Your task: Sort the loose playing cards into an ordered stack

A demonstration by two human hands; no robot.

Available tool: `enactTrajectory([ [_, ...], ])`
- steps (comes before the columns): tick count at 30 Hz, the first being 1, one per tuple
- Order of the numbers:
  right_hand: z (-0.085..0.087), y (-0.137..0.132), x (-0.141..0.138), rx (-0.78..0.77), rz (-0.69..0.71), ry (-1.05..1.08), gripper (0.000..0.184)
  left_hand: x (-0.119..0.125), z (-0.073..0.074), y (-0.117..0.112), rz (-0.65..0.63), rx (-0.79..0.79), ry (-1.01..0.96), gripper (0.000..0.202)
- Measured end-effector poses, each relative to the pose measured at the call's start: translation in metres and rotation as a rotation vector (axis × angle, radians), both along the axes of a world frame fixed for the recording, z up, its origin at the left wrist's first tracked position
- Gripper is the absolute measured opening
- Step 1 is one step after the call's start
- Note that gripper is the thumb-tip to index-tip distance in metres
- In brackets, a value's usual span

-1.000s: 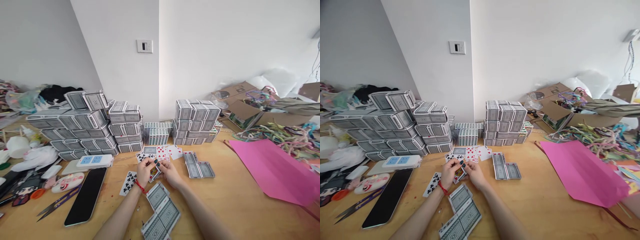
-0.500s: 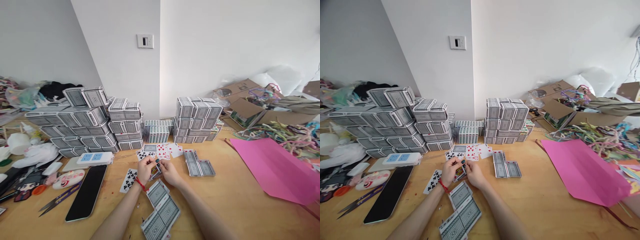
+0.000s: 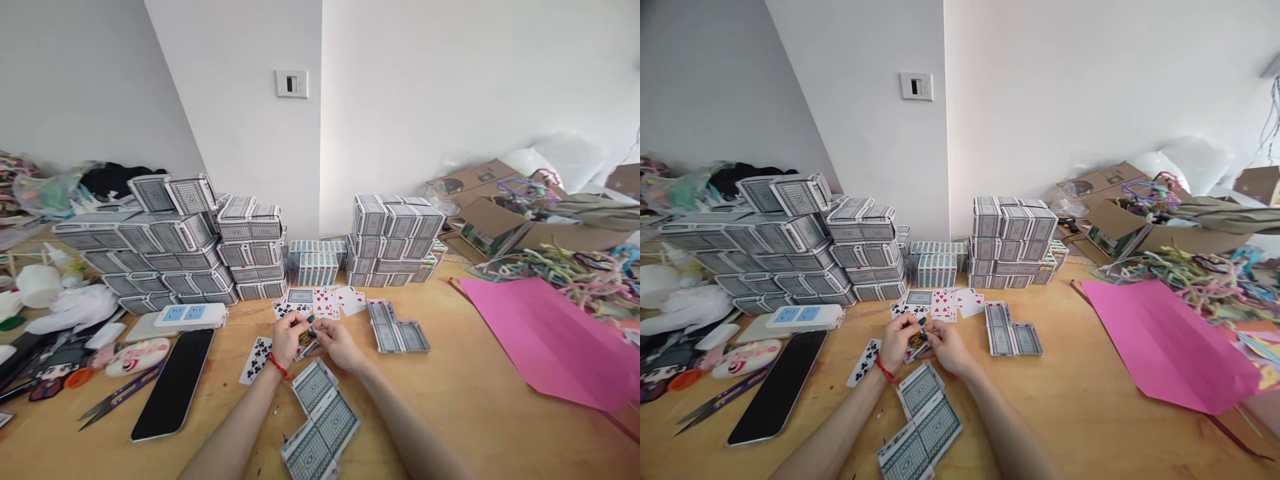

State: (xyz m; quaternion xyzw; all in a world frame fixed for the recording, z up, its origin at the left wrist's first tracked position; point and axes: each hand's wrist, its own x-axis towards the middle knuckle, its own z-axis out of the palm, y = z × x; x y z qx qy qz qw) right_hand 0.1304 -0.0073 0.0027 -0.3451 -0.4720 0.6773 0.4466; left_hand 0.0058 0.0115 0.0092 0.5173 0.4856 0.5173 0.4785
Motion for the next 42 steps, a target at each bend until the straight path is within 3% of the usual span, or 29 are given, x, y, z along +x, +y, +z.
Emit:
enactTrajectory([
  [9,-0.002,-0.002,-0.003,0.028,-0.024,0.002,0.027,0.001,0.001,0.000,-0.014,-0.021,0.005,0.020],
  [17,-0.005,0.000,-0.004,-0.041,-0.034,-0.107,0.028,-0.004,0.000,0.002,0.008,-0.057,-0.082,0.020],
  [24,-0.009,-0.002,-0.006,-0.007,-0.086,-0.111,0.028,-0.005,0.001,0.003,-0.061,-0.084,-0.082,0.021],
  [28,-0.006,-0.001,-0.003,-0.021,-0.028,-0.079,0.028,-0.007,-0.003,0.005,-0.101,-0.123,-0.144,0.017],
  [33,-0.006,0.001,0.000,-0.018,-0.008,-0.020,0.030,-0.007,-0.006,0.006,-0.077,-0.075,-0.069,0.018],
  [37,-0.003,0.002,0.001,-0.036,-0.096,0.036,0.033,-0.004,-0.004,0.006,-0.028,-0.007,-0.023,0.020],
  [42,0.000,0.003,0.006,0.053,-0.334,-0.003,0.030,-0.004,-0.002,0.006,-0.089,0.018,-0.003,0.018],
])
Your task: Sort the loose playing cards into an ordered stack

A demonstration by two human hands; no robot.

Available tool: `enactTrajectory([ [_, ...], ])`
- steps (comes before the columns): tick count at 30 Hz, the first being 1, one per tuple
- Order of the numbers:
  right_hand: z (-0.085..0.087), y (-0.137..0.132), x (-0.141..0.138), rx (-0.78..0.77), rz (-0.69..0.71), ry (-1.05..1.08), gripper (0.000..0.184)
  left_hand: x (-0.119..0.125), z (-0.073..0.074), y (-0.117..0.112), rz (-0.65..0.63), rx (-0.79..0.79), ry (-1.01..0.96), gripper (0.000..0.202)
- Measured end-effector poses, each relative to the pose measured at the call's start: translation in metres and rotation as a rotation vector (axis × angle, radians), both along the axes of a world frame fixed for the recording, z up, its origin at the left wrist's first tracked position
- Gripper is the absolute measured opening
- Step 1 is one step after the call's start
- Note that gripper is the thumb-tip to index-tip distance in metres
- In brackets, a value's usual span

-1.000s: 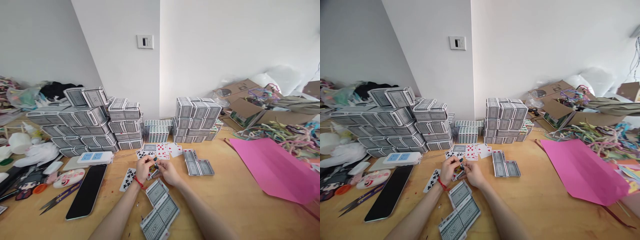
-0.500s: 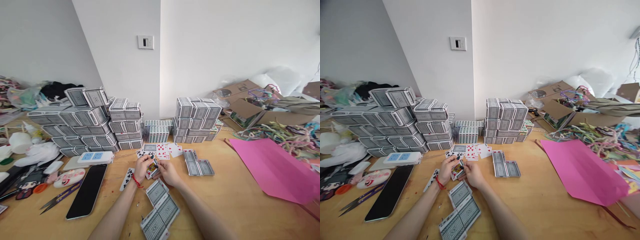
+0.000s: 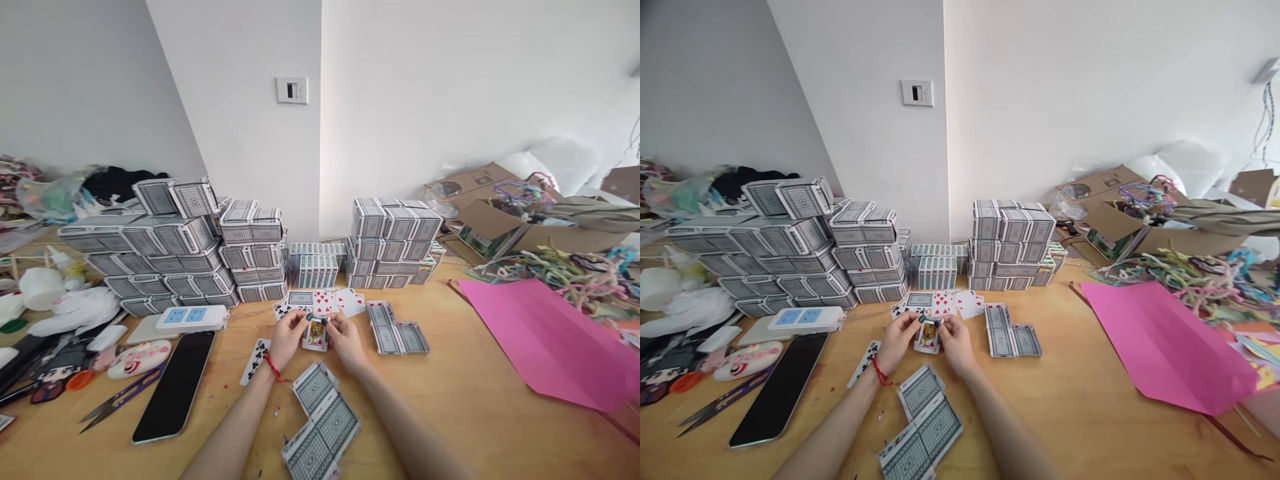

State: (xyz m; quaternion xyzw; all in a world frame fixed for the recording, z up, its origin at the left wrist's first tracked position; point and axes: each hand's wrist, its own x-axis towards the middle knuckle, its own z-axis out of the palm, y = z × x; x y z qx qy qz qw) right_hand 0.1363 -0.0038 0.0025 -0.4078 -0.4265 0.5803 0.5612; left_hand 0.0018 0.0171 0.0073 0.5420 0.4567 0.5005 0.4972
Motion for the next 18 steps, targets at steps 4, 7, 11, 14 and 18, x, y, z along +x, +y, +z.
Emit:
enactTrajectory([
  [4,-0.0038,-0.0013,0.0018,0.108,-0.025,-0.145,0.026,-0.0008,0.0026,-0.0030,-0.065,0.036,0.085,0.018],
  [7,-0.0079,-0.0022,-0.0005,0.124,-0.062,-0.254,0.027,-0.0009,0.0052,-0.0060,-0.056,0.072,0.177,0.018],
  [11,-0.0084,-0.0026,-0.0041,0.102,-0.110,-0.357,0.027,-0.0002,0.0062,-0.0085,0.042,0.109,0.294,0.015],
  [14,-0.0049,-0.0025,-0.0026,0.088,-0.100,-0.380,0.026,-0.0006,0.0054,-0.0075,0.048,0.081,0.301,0.015],
  [18,-0.0011,-0.0012,0.0041,0.048,-0.005,-0.327,0.029,-0.0054,0.0059,-0.0027,-0.065,0.054,0.217,0.018],
])
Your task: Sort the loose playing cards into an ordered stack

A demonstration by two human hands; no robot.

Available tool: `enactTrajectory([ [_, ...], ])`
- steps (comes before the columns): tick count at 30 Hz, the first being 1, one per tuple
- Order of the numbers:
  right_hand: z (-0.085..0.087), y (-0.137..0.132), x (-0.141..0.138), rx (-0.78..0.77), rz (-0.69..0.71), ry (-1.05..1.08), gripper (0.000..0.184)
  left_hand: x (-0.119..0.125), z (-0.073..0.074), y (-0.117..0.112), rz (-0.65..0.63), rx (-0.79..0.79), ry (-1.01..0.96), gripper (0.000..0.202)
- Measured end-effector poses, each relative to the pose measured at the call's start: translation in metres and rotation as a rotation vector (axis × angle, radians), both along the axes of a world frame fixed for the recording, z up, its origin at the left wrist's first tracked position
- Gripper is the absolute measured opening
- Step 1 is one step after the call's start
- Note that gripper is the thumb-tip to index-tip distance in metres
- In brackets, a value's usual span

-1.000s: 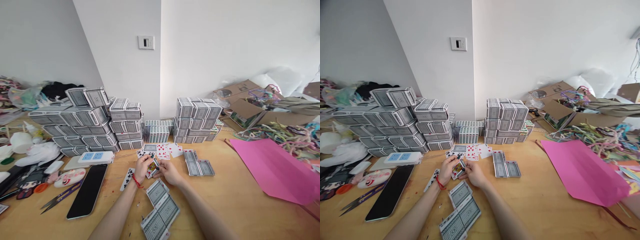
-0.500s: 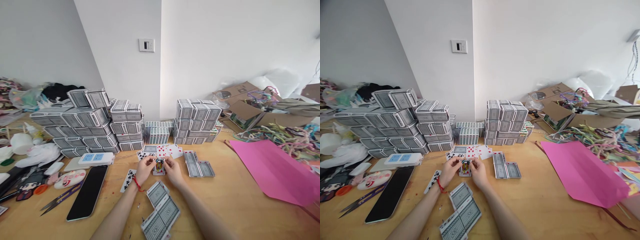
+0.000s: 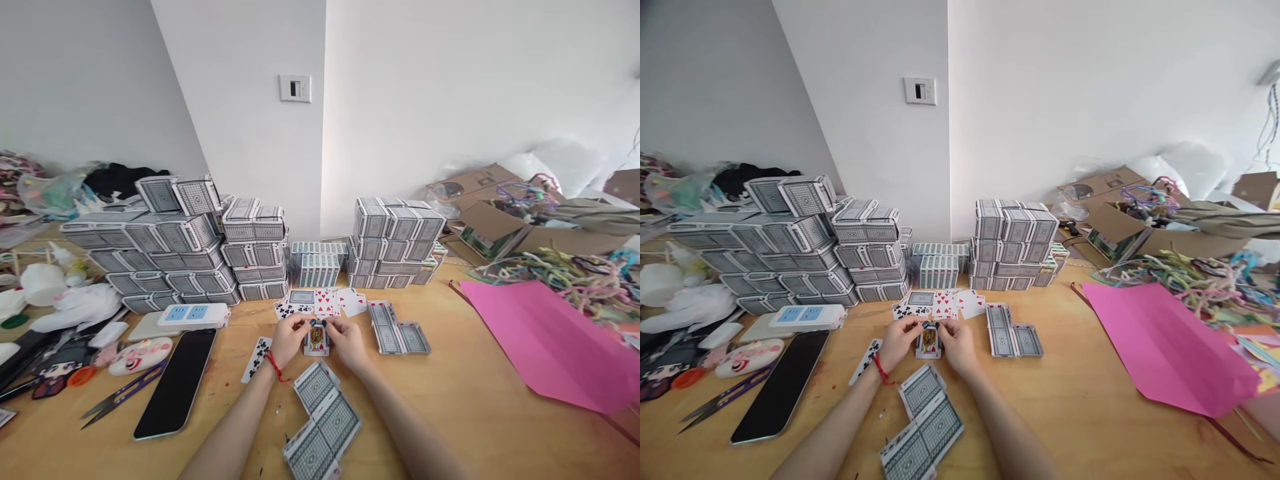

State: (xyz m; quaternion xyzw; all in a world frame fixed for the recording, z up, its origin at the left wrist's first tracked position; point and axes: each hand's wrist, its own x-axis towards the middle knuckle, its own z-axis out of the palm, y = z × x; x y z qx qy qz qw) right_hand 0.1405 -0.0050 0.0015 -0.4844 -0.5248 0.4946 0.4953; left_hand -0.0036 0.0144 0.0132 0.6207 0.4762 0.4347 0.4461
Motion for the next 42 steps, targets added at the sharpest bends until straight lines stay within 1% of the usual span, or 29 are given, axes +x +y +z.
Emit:
enactTrajectory([
  [2,0.000,0.001,0.003,-0.032,0.050,0.040,0.031,-0.003,0.000,0.002,-0.055,-0.007,-0.028,0.018],
  [3,0.000,0.001,0.004,-0.041,0.071,0.056,0.031,-0.004,0.000,0.003,-0.061,-0.010,-0.027,0.018],
  [8,-0.002,0.004,0.005,-0.068,0.115,0.116,0.030,-0.001,-0.004,0.003,0.026,0.004,0.007,0.019],
  [12,-0.002,0.005,0.008,-0.103,0.153,0.238,0.030,0.002,-0.006,0.002,0.039,0.026,-0.049,0.021],
  [14,-0.001,0.006,0.009,-0.116,0.154,0.306,0.033,0.000,-0.006,0.002,-0.008,0.007,-0.101,0.027],
  [16,-0.001,0.006,0.010,-0.119,0.128,0.353,0.037,-0.003,-0.005,0.003,-0.107,-0.036,-0.154,0.034],
  [18,-0.001,0.006,0.011,-0.120,0.117,0.372,0.038,-0.007,-0.004,0.003,-0.189,-0.085,-0.191,0.037],
  [20,-0.002,0.006,0.013,-0.142,0.148,0.367,0.036,-0.009,-0.005,0.004,-0.200,-0.121,-0.207,0.037],
  [24,-0.002,0.006,0.016,-0.201,0.204,0.325,0.038,-0.010,-0.009,0.006,-0.150,-0.148,-0.201,0.035],
  [29,-0.003,0.006,0.017,-0.207,0.175,0.271,0.038,-0.011,-0.011,0.007,-0.181,-0.154,-0.152,0.032],
  [34,-0.004,0.006,0.015,-0.210,0.148,0.235,0.032,-0.011,-0.010,0.007,-0.171,-0.166,-0.126,0.030],
  [38,-0.007,0.007,0.013,-0.195,0.106,0.285,0.029,-0.009,-0.007,0.004,-0.188,-0.151,-0.140,0.026],
  [42,-0.008,0.008,0.013,-0.199,0.040,0.361,0.035,-0.009,-0.002,0.002,-0.235,-0.122,-0.146,0.033],
])
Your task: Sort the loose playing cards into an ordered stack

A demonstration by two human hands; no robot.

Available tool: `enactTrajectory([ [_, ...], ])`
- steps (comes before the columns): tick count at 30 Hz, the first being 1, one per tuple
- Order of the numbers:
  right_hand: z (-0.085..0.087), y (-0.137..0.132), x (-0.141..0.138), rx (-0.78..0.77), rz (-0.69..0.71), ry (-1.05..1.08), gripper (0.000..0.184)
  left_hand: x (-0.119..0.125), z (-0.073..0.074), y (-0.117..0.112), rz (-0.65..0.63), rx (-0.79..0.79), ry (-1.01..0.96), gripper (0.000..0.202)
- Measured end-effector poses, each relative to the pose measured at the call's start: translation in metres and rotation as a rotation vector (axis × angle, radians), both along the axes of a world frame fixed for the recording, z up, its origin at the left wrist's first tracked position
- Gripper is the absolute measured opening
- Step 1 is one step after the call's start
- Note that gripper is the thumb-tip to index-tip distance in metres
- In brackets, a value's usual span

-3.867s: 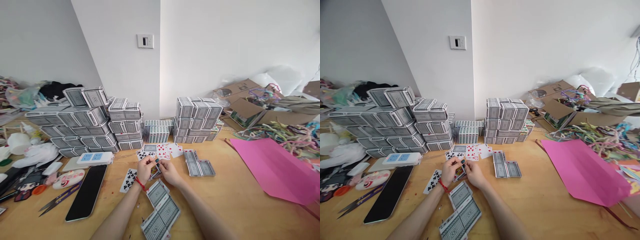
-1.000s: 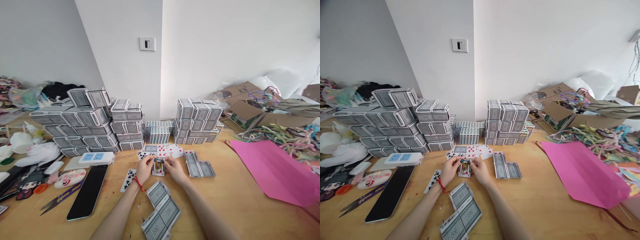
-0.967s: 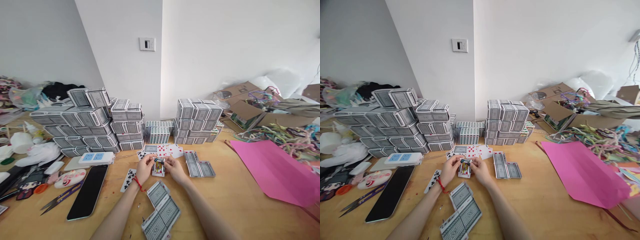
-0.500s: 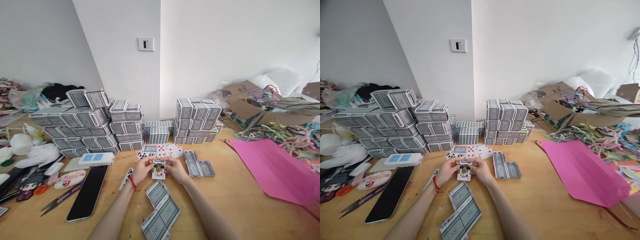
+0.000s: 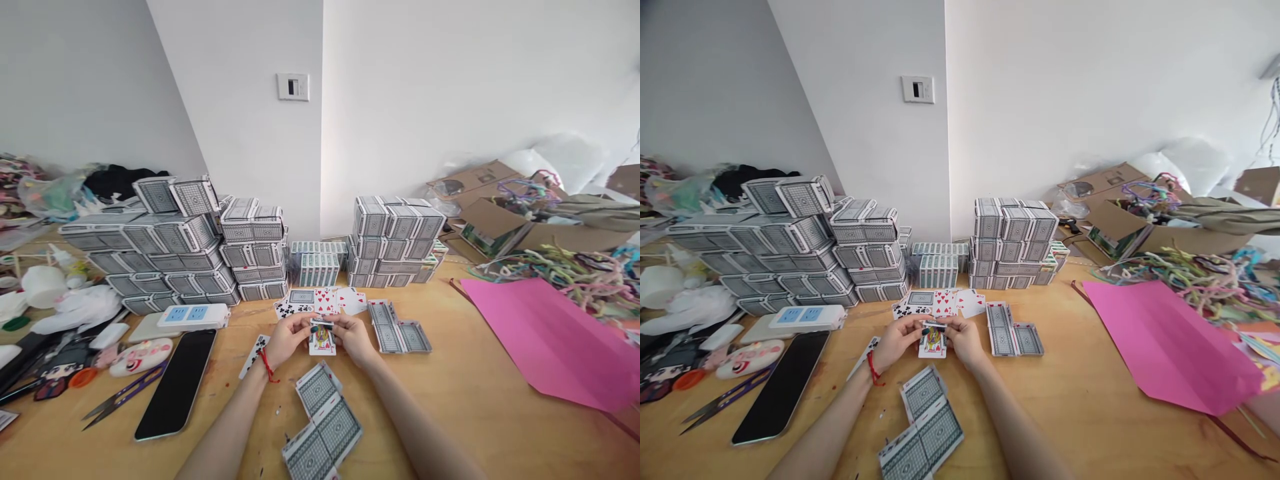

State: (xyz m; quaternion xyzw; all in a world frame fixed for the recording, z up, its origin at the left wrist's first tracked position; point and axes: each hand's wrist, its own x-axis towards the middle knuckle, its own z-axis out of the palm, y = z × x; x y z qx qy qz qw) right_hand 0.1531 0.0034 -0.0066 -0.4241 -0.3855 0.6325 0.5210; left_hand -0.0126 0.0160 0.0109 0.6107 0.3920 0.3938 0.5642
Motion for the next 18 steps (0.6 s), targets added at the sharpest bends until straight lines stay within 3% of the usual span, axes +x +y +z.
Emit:
enactTrajectory([
  [4,0.0044,-0.0011,0.0031,-0.029,0.059,0.046,0.043,0.0006,0.0009,-0.0013,0.008,0.007,0.036,0.030],
  [8,0.0085,-0.0027,0.0045,-0.030,0.112,0.067,0.040,0.0027,-0.0018,-0.0024,0.075,0.095,0.105,0.024],
  [12,0.0096,-0.0015,0.0011,-0.018,0.058,0.012,0.037,0.0041,-0.0008,-0.0045,0.100,0.126,0.130,0.023],
  [18,0.0089,-0.0010,-0.0039,-0.010,0.183,-0.144,0.034,0.0037,0.0019,-0.0035,0.179,0.110,0.089,0.026],
])
